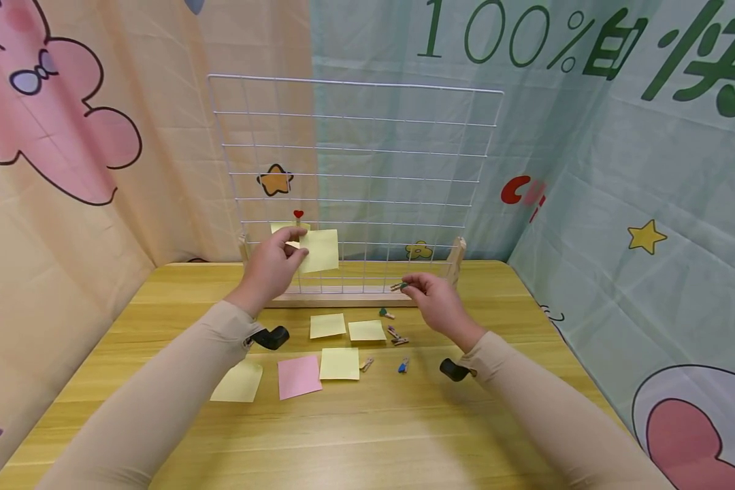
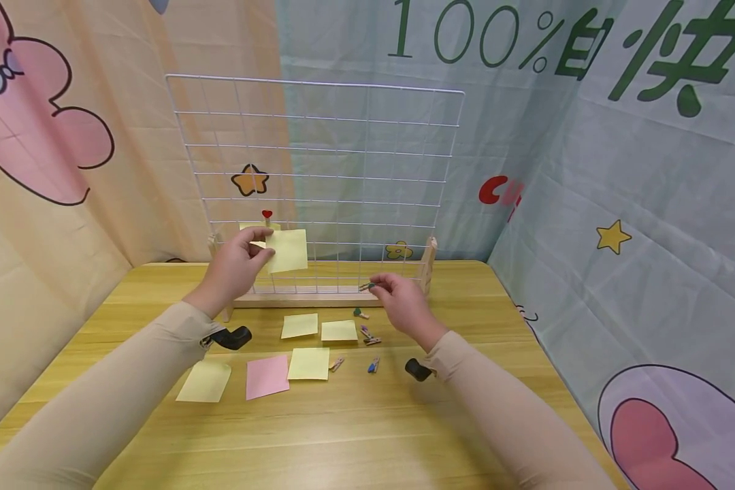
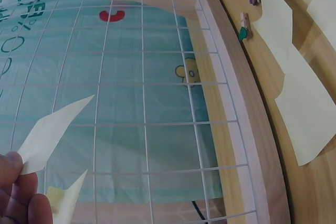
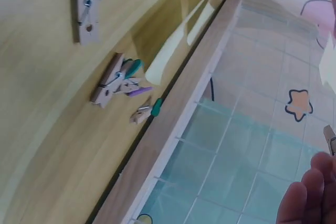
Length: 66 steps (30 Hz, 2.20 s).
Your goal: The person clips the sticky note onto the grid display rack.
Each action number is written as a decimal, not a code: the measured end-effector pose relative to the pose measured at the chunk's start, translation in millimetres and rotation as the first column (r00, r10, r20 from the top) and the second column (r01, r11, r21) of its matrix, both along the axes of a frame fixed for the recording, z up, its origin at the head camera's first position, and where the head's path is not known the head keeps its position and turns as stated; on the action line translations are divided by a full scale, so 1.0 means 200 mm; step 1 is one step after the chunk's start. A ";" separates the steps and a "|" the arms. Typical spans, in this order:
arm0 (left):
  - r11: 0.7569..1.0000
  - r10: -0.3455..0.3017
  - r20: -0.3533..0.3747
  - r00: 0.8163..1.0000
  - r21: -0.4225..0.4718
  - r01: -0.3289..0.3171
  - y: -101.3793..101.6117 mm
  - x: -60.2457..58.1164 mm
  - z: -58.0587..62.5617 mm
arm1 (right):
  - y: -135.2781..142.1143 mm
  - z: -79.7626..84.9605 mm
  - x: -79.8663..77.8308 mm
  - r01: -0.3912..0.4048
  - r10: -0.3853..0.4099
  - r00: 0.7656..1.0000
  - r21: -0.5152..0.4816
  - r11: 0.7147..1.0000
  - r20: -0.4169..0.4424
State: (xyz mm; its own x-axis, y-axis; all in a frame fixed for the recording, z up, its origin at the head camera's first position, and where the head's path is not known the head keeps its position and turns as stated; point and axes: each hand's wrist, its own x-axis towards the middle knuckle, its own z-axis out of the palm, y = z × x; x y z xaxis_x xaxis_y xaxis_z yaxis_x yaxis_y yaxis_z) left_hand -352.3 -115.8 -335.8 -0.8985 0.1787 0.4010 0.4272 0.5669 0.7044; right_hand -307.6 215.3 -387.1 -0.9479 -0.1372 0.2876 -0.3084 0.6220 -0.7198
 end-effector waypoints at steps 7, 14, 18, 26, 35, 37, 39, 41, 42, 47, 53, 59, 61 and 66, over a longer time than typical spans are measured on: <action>1.000 0.006 -0.010 1.000 -0.013 -0.006 0.00 -0.04 0.01 | -0.04 0.07 -0.01 0.021 -0.019 0.996 0.020 1.000 -0.087; 0.999 0.015 0.014 1.000 -0.039 -0.014 0.00 -0.06 0.01 | -0.07 0.12 -0.05 0.023 -0.021 0.991 0.015 1.000 -0.132; 0.999 0.009 0.028 1.000 -0.039 -0.008 0.01 -0.08 0.01 | -0.08 0.13 -0.06 0.028 -0.023 0.990 0.032 0.999 -0.137; 1.000 0.002 0.067 0.998 -0.028 0.000 0.03 -0.11 0.00 | -0.12 0.17 -0.10 0.019 -0.012 0.986 0.043 0.999 -0.167; 1.000 0.004 0.105 0.995 -0.001 -0.004 0.04 -0.15 -0.01 | -0.19 0.21 -0.17 0.025 -0.017 0.988 0.056 0.998 -0.151; 1.000 0.011 0.100 0.995 -0.003 -0.010 0.04 -0.16 -0.02 | -0.21 0.23 -0.18 0.032 -0.022 0.988 0.063 0.997 -0.154; 1.000 0.018 0.089 0.996 -0.008 -0.017 0.05 -0.16 -0.02 | -0.22 0.24 -0.19 0.039 -0.027 0.987 0.072 0.997 -0.159; 1.000 0.025 0.079 0.997 -0.009 -0.024 0.05 -0.17 -0.02 | -0.24 0.24 -0.21 0.049 -0.036 0.986 0.080 0.996 -0.163; 1.000 0.026 0.077 0.997 -0.008 -0.025 0.05 -0.17 -0.02 | -0.25 0.25 -0.22 0.054 -0.040 0.986 0.086 0.995 -0.163; 0.999 0.038 0.062 0.997 -0.007 -0.037 0.06 -0.18 -0.03 | -0.29 0.27 -0.26 0.056 -0.042 0.986 0.084 0.995 -0.163; 0.999 0.051 0.047 0.998 0.002 -0.051 0.07 -0.19 -0.05 | -0.34 0.30 -0.31 0.066 -0.050 0.982 0.082 0.994 -0.184; 0.997 0.073 0.012 0.997 -0.002 -0.073 0.08 -0.21 -0.06 | -0.38 0.31 -0.35 0.090 -0.077 0.980 0.060 0.994 -0.182; 0.996 0.084 -0.008 0.996 -0.004 -0.085 0.08 -0.22 -0.07 | -0.39 0.31 -0.36 0.094 -0.083 0.982 0.056 0.994 -0.172; 0.993 0.115 -0.048 0.992 0.006 -0.115 0.09 -0.23 -0.08 | -0.41 0.33 -0.38 0.092 -0.083 0.985 0.050 0.995 -0.152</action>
